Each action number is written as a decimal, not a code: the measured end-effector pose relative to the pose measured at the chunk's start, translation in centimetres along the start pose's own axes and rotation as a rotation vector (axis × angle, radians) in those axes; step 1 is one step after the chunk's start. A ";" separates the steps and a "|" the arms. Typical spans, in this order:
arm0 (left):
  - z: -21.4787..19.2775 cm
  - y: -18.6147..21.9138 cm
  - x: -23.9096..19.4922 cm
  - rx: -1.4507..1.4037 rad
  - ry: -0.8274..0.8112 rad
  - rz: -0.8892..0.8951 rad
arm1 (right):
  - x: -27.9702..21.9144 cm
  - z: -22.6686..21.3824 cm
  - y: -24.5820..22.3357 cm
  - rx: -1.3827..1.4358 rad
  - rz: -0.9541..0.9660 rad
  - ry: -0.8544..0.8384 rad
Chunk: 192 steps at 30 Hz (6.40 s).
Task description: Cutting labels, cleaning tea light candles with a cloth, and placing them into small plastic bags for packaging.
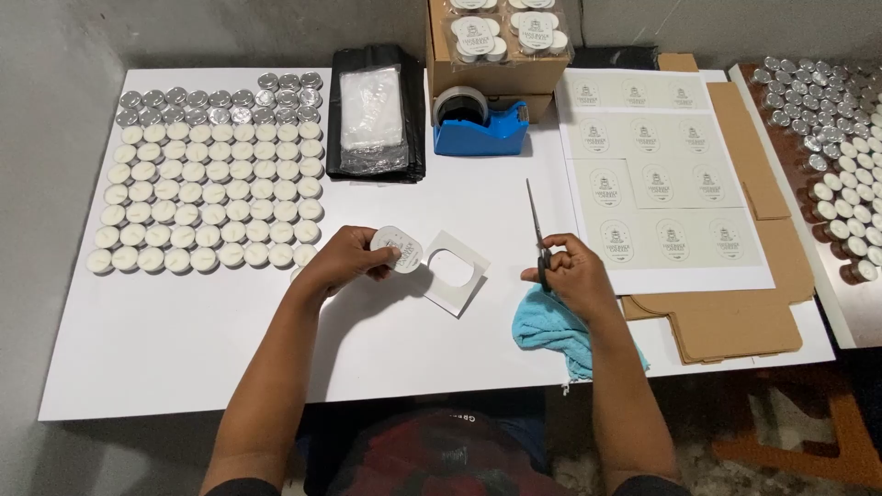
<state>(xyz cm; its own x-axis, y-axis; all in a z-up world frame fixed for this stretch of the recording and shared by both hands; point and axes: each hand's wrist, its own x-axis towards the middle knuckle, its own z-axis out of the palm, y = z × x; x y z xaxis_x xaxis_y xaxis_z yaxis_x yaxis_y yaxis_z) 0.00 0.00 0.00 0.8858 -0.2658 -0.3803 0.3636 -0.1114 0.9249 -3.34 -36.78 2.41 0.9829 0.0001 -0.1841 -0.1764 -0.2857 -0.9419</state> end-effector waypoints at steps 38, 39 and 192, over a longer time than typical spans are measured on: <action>-1.5 -4.5 -3.9 -0.016 0.157 -0.073 | -2.3 1.6 -1.6 -0.605 -0.008 0.060; -1.6 -4.5 -3.8 -0.004 0.157 -0.078 | -2.6 3.5 -1.8 -0.577 -0.067 -0.061; -3.7 -10.0 -7.6 0.473 0.912 -0.110 | -3.0 -4.9 0.4 -1.303 0.081 -0.582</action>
<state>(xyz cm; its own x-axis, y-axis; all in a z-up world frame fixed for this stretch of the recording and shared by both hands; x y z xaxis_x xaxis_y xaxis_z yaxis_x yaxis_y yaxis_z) -9.30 6.68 -6.36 0.8080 0.5737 -0.1341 0.4800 -0.5090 0.7145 -6.12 -41.60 3.94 0.7550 0.2369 -0.6114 0.2568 -0.9648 -0.0567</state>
